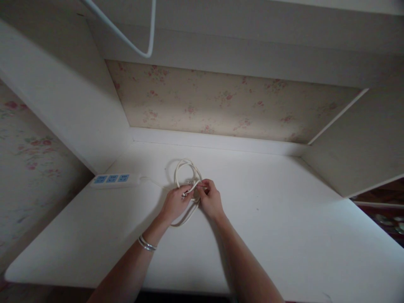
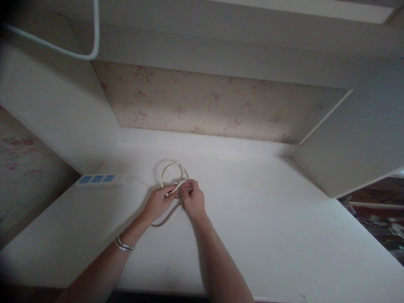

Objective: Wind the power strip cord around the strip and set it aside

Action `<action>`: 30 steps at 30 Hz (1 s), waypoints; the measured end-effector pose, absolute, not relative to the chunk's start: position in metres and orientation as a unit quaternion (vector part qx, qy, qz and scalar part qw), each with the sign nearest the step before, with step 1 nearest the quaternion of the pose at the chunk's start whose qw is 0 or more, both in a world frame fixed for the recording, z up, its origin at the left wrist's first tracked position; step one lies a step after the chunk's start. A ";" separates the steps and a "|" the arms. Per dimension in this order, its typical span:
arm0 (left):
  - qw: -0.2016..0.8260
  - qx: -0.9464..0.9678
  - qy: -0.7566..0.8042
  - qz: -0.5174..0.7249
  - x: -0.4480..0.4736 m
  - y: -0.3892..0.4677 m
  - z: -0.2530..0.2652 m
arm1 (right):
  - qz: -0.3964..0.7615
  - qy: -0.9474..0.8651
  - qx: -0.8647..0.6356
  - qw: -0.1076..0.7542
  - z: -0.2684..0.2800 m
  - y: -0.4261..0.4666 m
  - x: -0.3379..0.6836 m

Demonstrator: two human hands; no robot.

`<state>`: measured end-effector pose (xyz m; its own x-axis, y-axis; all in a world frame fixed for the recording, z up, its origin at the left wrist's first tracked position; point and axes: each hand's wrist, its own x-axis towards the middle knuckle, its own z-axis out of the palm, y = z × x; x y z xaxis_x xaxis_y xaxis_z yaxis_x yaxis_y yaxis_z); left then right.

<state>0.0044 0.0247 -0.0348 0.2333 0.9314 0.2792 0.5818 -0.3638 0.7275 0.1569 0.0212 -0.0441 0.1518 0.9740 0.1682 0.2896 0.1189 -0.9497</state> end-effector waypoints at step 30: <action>0.463 0.593 0.392 0.530 -0.015 0.026 -0.022 | 0.555 -0.507 -0.471 0.461 0.044 0.037 0.129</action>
<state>-0.0146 0.0261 -0.0221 0.1305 0.9551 0.2659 -0.0257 -0.2648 0.9640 0.1292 0.0374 0.0437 -0.1307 0.9898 -0.0565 -0.0343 -0.0614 -0.9975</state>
